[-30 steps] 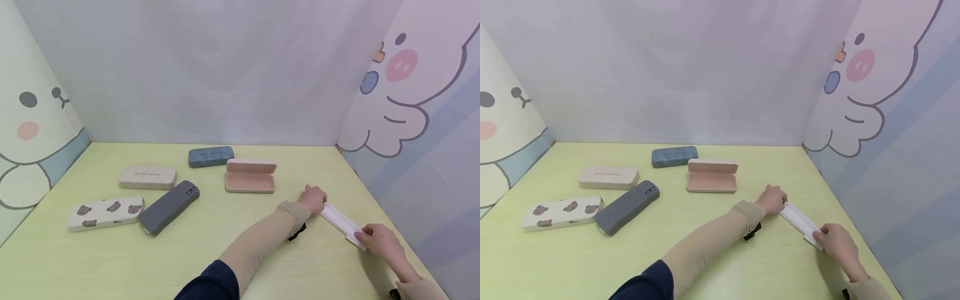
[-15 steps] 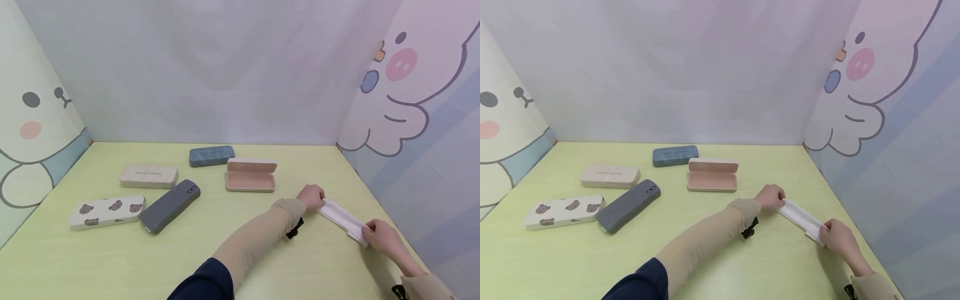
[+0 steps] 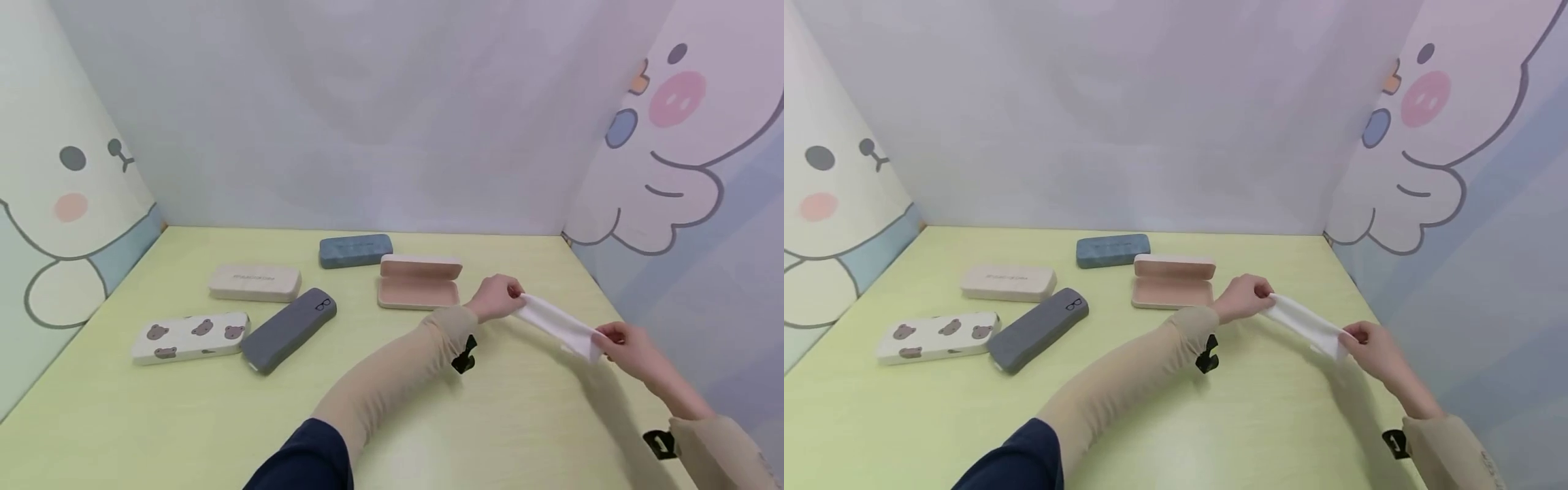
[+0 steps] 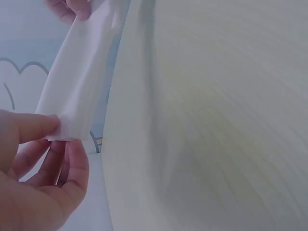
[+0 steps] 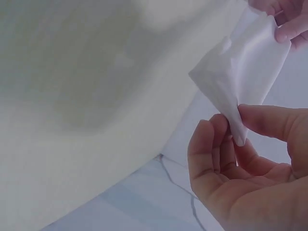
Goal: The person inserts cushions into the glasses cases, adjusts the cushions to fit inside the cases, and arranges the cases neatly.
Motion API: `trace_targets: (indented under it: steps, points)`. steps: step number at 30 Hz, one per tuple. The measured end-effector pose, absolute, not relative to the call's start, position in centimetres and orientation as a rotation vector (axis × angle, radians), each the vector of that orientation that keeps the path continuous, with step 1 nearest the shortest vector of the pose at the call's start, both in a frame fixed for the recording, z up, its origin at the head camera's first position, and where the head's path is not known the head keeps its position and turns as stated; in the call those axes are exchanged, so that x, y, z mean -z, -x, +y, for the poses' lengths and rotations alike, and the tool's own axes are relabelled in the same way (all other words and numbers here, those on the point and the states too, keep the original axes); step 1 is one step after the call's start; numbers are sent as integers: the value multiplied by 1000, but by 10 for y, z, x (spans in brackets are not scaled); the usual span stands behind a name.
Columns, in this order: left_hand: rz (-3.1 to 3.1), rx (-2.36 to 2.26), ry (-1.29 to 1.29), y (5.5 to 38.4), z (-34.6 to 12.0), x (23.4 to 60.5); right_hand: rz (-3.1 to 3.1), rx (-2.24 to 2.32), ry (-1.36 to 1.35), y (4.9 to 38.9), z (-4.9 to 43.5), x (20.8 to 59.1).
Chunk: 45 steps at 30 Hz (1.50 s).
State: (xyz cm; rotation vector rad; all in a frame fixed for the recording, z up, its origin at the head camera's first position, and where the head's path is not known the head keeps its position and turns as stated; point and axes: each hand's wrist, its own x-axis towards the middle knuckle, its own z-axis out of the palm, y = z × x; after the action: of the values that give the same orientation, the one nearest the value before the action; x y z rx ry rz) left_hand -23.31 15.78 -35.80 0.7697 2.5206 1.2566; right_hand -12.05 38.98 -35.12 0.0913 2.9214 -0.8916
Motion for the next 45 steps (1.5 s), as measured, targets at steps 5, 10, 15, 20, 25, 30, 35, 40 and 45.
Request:
trace_targets:
  steps: [5, 10, 15, 20, 25, 30, 35, 40, 45]
  points:
    - [2524, -1363, -701, 237, 141, 351, 2931, 879, -14, 136, 381, 334]
    - [2517, -1437, -656, 241, 122, 339, 2935, 852, 61, 154, 365, 318]
    - [2533, -1501, -609, 246, 99, 330, 2932, 825, 126, 170, 347, 304]
    - [2556, -1540, -583, 252, 76, 321, 2927, 788, 167, 187, 326, 292]
    - [2548, -1576, -543, 255, 55, 310, 2928, 777, 206, 204, 307, 284]
    - [2648, -1530, -553, 260, 37, 307, 2913, 803, 242, 219, 292, 278]
    - [2682, -1522, -526, 262, 19, 311, 2892, 813, 250, 231, 276, 277]
    - [2673, -1549, -456, 261, 0, 315, 2836, 884, 292, 242, 260, 282]
    - [2676, -1538, -393, 259, -16, 322, 2806, 914, 317, 249, 248, 291]
